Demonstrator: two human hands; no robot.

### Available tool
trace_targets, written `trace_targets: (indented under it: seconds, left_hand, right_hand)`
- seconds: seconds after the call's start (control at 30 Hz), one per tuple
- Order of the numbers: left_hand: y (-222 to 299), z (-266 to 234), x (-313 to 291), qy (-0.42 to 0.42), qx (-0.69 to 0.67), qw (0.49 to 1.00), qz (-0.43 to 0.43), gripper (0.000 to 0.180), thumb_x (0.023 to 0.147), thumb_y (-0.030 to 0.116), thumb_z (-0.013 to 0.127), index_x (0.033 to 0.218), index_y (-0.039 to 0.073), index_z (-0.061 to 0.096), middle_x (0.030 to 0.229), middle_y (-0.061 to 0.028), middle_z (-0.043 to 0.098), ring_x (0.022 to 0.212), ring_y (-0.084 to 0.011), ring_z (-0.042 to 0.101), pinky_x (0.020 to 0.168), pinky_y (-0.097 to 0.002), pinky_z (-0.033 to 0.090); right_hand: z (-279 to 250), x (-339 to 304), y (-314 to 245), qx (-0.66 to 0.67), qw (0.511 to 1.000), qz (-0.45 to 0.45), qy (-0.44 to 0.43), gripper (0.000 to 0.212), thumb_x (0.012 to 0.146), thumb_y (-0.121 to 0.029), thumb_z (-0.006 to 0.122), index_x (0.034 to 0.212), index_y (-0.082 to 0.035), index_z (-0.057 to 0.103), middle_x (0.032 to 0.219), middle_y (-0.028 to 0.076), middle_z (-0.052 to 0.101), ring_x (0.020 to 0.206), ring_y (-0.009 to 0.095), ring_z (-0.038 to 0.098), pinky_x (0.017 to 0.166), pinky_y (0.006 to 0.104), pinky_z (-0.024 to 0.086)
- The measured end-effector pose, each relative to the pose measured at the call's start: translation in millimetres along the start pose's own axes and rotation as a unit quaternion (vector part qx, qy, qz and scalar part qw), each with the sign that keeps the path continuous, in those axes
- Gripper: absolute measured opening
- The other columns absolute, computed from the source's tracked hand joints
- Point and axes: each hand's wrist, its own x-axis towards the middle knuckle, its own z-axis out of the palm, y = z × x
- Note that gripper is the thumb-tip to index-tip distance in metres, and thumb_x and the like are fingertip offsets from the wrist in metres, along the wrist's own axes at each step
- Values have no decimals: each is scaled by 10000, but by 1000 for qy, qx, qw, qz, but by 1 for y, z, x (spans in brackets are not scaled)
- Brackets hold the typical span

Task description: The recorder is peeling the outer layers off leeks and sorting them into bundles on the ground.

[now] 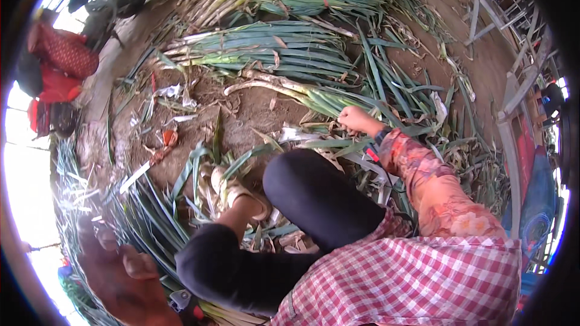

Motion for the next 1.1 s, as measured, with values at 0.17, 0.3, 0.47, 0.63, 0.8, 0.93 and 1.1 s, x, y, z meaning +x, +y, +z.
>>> trace_targets:
  seconds: [0.17,0.3,0.47,0.63,0.8,0.93,1.1]
  left_hand:
    - [-39,70,24,-27,-54,977,-203,311,876,221,354,1124,35,378,789,-33,538,507,-76,498,364,-187,393]
    - [-71,51,26,4,-49,950,-309,230,849,150,412,1021,2,445,831,-95,539,651,-167,540,571,-253,450]
    - [-49,41,28,16,18,938,-347,286,856,176,390,1035,-46,389,826,-142,511,670,-191,515,598,-276,450]
    - [-41,52,29,-25,25,923,-382,288,837,148,398,1035,-61,384,821,-168,521,653,-220,537,598,-295,455]
    - [-42,49,30,-36,7,925,-379,266,837,120,398,1034,-59,389,825,-166,524,676,-219,541,607,-292,455]
    - [-51,44,28,-63,-22,916,-396,244,842,121,420,1021,-44,418,841,-146,535,713,-209,550,626,-286,457]
    - [-74,63,20,-96,-61,919,-376,226,843,139,419,995,-28,442,805,-120,548,651,-200,557,591,-277,466]
  right_hand:
    - [41,53,-14,-203,964,-124,118,305,699,-281,572,868,-30,536,811,189,562,790,310,549,684,368,435]
    - [53,90,-32,-286,943,-79,152,505,708,-323,565,1110,-59,412,1057,153,474,986,304,464,793,410,386]
    - [59,123,-37,-372,903,-111,183,559,679,-354,579,1121,-59,408,1020,135,481,1025,277,430,834,400,347]
    - [67,136,-36,-396,902,-74,155,360,672,-266,577,938,-42,483,945,120,508,942,275,476,781,395,391]
    - [50,124,-44,-377,909,-104,143,261,682,-207,554,859,-21,513,880,146,526,835,296,521,696,392,434]
    - [-1,106,-100,-254,919,-206,222,264,691,-200,551,840,10,494,804,197,544,754,336,539,656,398,430]
    - [-99,41,-244,-34,859,-358,365,292,730,-255,563,851,6,511,725,154,572,676,261,566,590,337,426]
